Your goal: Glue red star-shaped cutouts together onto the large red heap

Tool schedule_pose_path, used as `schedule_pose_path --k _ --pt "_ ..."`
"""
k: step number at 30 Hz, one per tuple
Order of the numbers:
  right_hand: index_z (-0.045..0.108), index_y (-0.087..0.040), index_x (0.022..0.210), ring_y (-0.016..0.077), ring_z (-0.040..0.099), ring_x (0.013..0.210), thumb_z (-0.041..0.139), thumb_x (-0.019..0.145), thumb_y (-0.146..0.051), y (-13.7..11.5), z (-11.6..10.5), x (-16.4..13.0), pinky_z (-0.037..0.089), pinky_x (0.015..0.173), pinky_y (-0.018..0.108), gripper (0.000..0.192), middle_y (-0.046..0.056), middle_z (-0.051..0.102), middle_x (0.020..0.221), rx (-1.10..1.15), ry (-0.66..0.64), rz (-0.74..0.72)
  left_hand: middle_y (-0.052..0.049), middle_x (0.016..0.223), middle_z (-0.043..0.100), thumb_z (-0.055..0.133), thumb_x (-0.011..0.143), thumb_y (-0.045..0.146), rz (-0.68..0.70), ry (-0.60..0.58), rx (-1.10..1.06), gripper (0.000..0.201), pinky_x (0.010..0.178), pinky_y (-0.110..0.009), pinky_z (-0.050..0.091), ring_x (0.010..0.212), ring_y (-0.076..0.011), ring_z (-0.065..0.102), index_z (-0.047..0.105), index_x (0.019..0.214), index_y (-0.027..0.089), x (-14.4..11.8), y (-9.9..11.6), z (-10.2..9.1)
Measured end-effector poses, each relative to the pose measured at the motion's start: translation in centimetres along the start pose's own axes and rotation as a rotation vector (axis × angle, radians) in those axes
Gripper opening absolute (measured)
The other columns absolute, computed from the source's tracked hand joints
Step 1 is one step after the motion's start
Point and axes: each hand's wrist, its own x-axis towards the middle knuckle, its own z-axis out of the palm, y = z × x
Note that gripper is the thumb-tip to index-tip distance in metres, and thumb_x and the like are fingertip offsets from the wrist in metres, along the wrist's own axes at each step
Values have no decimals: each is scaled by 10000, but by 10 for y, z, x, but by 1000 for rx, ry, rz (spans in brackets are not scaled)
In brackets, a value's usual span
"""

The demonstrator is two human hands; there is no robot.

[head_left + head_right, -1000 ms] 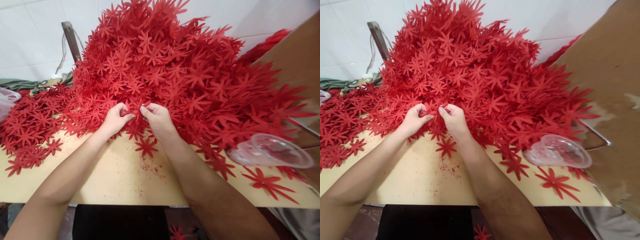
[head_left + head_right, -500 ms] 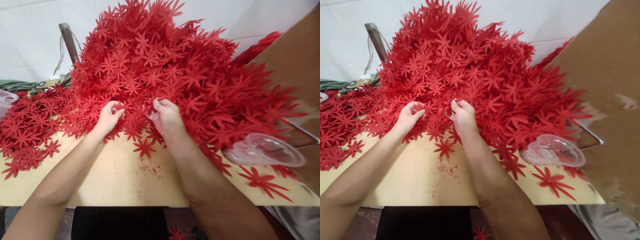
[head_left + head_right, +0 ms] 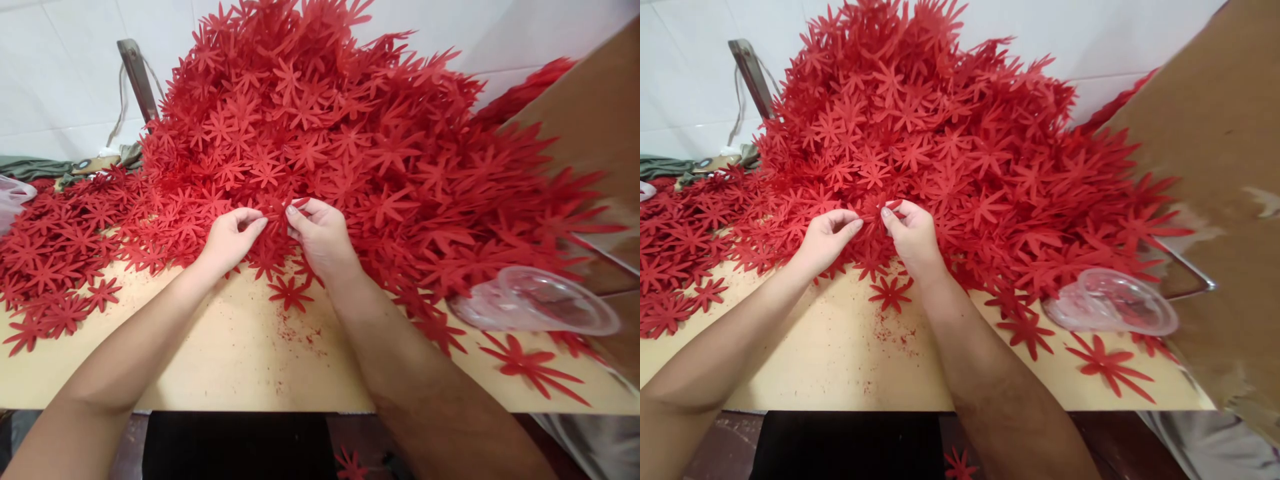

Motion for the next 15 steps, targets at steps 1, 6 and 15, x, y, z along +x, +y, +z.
schedule_pose_path --k 1,6,15 --pt "569 -208 690 65 457 493 792 563 -450 0 1 -1 406 514 232 353 -70 526 544 -6 3 3 14 689 620 629 747 169 -24 21 -18 48 705 -224 437 633 -73 527 614 723 130 1 0 0" --pt "563 -202 695 62 432 480 775 591 -414 0 -1 1 387 510 236 318 -71 507 544 -29 22 6 51 573 532 656 712 137 -72 46 -76 118 579 -206 352 536 -50 431 568 633 130 3 2 -2" --pt "530 -213 703 99 528 583 737 627 -455 2 -4 5 468 620 268 327 -50 530 590 15 73 -70 58 525 510 695 699 159 -98 52 -161 188 532 -191 348 494 -39 424 524 623 147 3 1 0"
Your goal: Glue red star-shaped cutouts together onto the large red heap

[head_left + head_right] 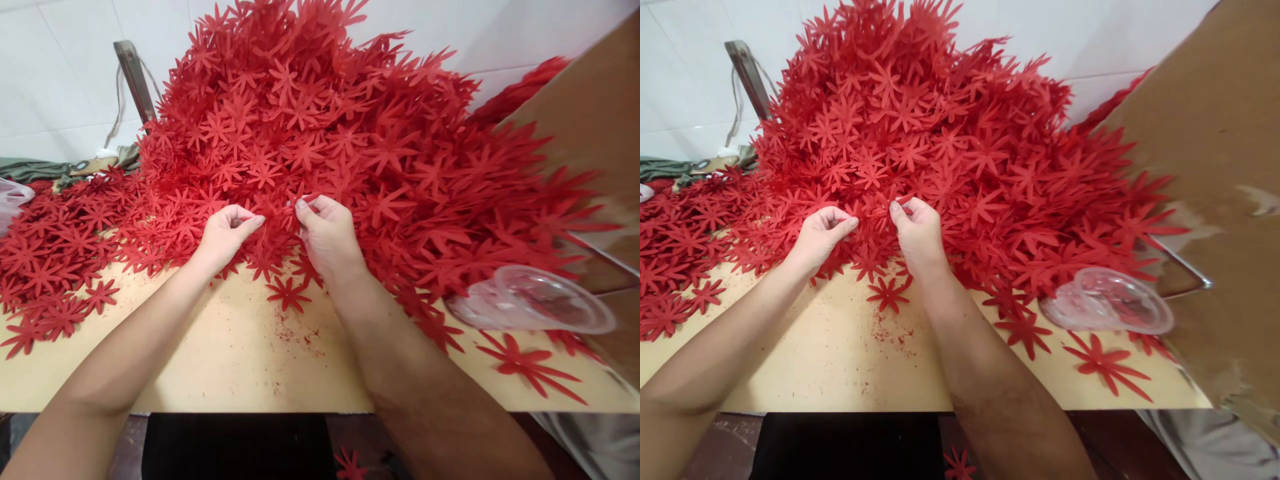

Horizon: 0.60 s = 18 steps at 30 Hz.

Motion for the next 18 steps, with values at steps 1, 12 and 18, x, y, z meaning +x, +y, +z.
schedule_pose_path --k 1,12,18 --pt "519 -215 699 98 528 584 736 626 -449 0 -1 1 472 616 267 327 -51 526 591 16 6 -5 56 531 518 695 700 165 -13 -1 -21 199 537 -189 364 499 -39 435 513 620 149 0 0 0" --pt "525 -225 717 80 516 580 708 678 -354 -3 -21 13 443 565 243 227 -46 530 661 -67 121 -79 -21 888 626 647 678 114 124 102 109 228 818 -282 481 841 -115 590 541 873 162 10 -12 -15" --pt "568 -205 665 68 450 475 696 714 -379 -11 0 -5 378 482 231 222 -47 535 543 -244 -22 -77 -97 1130 585 555 714 69 421 210 468 311 1020 -360 391 1109 -179 533 600 1012 147 5 -11 -16"
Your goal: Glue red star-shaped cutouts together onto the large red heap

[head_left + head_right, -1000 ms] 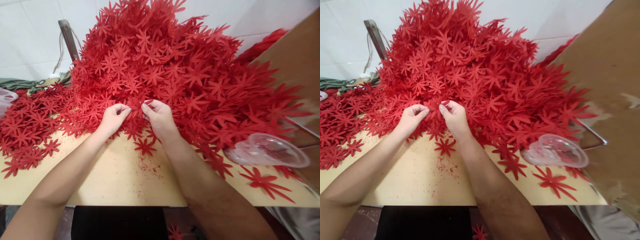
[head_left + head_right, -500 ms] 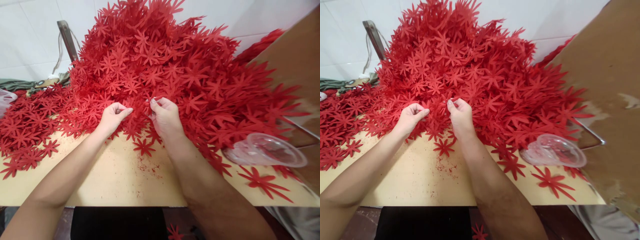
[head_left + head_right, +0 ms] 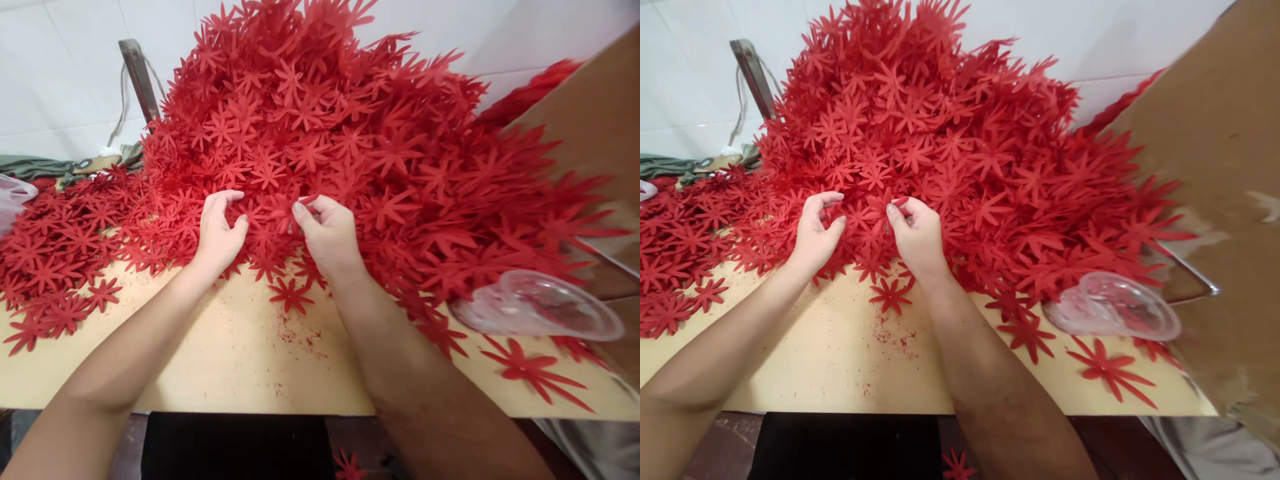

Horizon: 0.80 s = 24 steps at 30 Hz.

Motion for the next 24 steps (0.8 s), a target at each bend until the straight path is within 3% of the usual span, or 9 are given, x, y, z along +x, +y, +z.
schedule_pose_path --k 3,6,8,13,18,24 --pt "472 -200 530 62 376 415 672 718 -495 -2 4 -5 303 416 233 403 -53 439 439 -65 -38 30 -76 1059 636 573 750 126 -3 -87 -91 223 1010 -341 398 1049 -166 568 633 963 154 -5 12 2" --pt "367 -202 467 50 305 414 679 688 -548 -4 8 -9 241 409 242 517 -64 334 417 -132 -30 14 -47 929 676 649 751 251 -191 -248 -316 158 894 -295 453 887 -139 604 645 873 150 -11 24 7" --pt "370 -200 472 49 287 437 677 680 -567 -4 11 -12 243 428 250 523 -63 325 439 -145 -49 -2 -5 769 651 680 733 264 -306 -284 -439 139 755 -239 460 722 -95 570 619 763 143 -12 29 9" --pt "440 -202 552 59 315 464 617 676 -658 -1 13 -13 270 457 249 504 -63 358 484 0 -144 57 60 528 487 583 805 182 -406 -156 -519 264 574 -194 364 507 -42 397 483 563 148 -7 23 7" --pt "508 -214 709 68 409 494 765 566 -546 6 12 -9 359 494 231 443 -76 471 527 133 -206 179 63 567 519 552 786 84 -516 -51 -561 170 593 -187 377 518 -44 437 494 643 155 0 15 5" --pt "453 -194 521 55 352 443 690 615 -628 8 9 -7 295 434 224 503 -55 435 456 64 -107 142 57 593 543 596 776 135 -528 -96 -600 102 597 -185 393 524 -42 457 529 700 152 0 13 7"
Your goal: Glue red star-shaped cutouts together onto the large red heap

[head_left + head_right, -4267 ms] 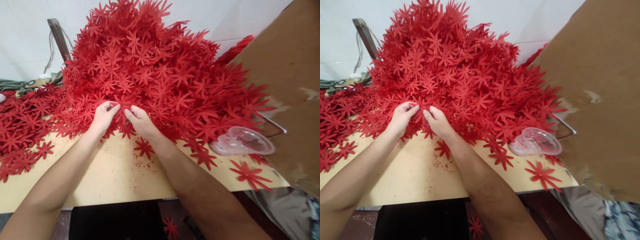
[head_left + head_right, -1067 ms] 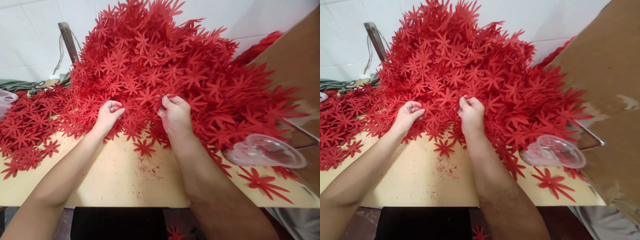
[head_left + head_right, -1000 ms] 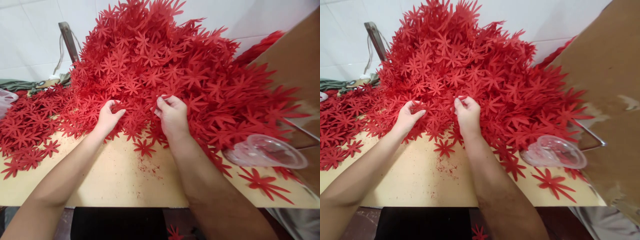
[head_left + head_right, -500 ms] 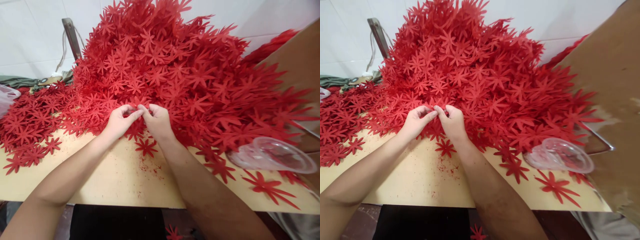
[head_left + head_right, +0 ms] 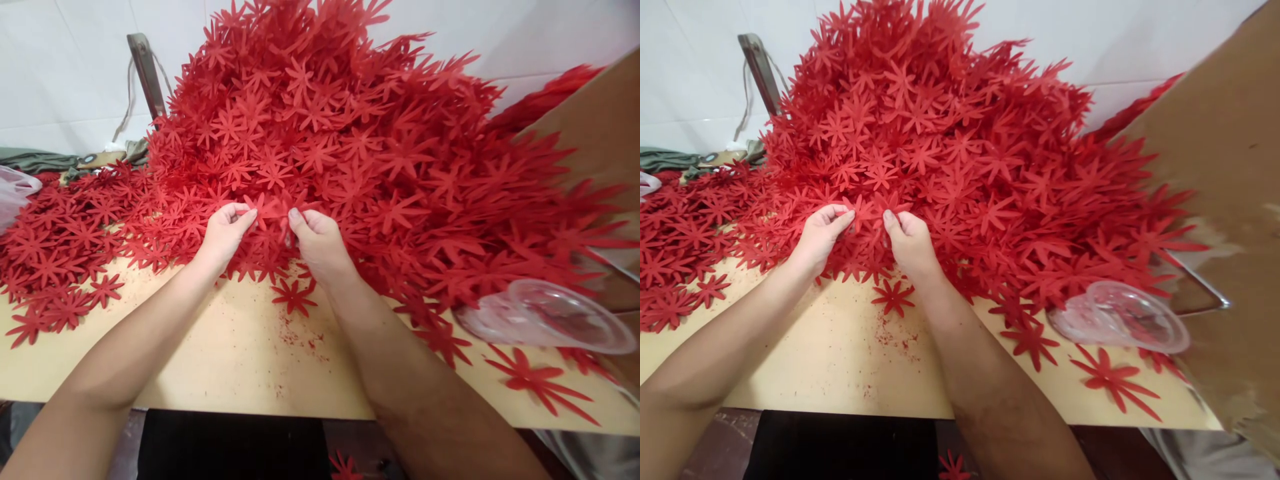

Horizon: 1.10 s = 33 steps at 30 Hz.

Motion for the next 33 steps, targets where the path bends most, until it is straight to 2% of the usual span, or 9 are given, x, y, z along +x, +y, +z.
schedule_pose_path --k 3,5,8,10,14,18,22,26,33 --pt "444 -196 497 52 314 426 668 597 -676 -3 0 -1 278 418 226 539 -57 408 439 -16 23 -17 45 626 550 608 767 160 45 12 87 62 641 -208 419 559 -56 476 558 733 150 3 -4 -3" --pt "488 -190 507 55 343 441 664 575 -696 -5 1 -3 326 444 229 540 -49 446 462 -6 8 -20 1 753 614 621 752 165 149 38 227 52 761 -251 451 691 -89 546 607 797 145 5 -6 -6" --pt "529 -186 521 67 392 472 678 562 -685 -7 1 -4 393 500 242 522 -41 481 495 4 -36 0 -89 1050 647 655 733 221 344 81 465 218 980 -340 399 1012 -173 567 661 933 137 6 -7 -8" --pt "527 -189 524 73 407 494 679 584 -667 -6 0 -5 405 524 244 505 -40 480 509 -6 -79 -7 -109 1120 633 645 753 295 410 38 519 283 1018 -361 374 1085 -195 547 666 986 137 3 -6 -7" --pt "581 -189 584 91 455 558 658 630 -657 -1 0 -4 432 593 255 476 -31 500 561 -85 -192 -55 -59 930 651 627 761 351 322 -146 375 233 891 -302 438 889 -145 583 653 853 138 -5 -5 0" --pt "613 -207 674 120 528 653 609 660 -695 1 4 -6 484 723 293 488 -23 541 623 -58 -263 -52 25 677 559 649 724 313 198 -217 187 189 696 -226 429 633 -70 485 576 690 141 -5 -4 1" --pt "541 -216 632 124 522 639 591 659 -718 0 6 -8 493 669 290 505 -19 531 630 10 -244 -15 52 604 501 638 718 254 179 -175 142 166 644 -212 389 571 -49 420 545 640 141 -1 -1 -3" --pt "537 -222 668 102 487 609 632 630 -702 0 4 -6 474 633 264 491 -33 505 628 22 -211 -15 50 601 501 636 717 215 187 -113 230 147 613 -220 352 565 -53 408 542 633 139 -1 3 -3" --pt "590 -224 796 109 582 751 717 625 -588 -5 6 -8 503 766 265 421 -14 613 779 21 -220 -71 47 585 455 580 785 317 178 -106 424 210 589 -242 323 562 -79 382 512 663 160 2 -4 -5"
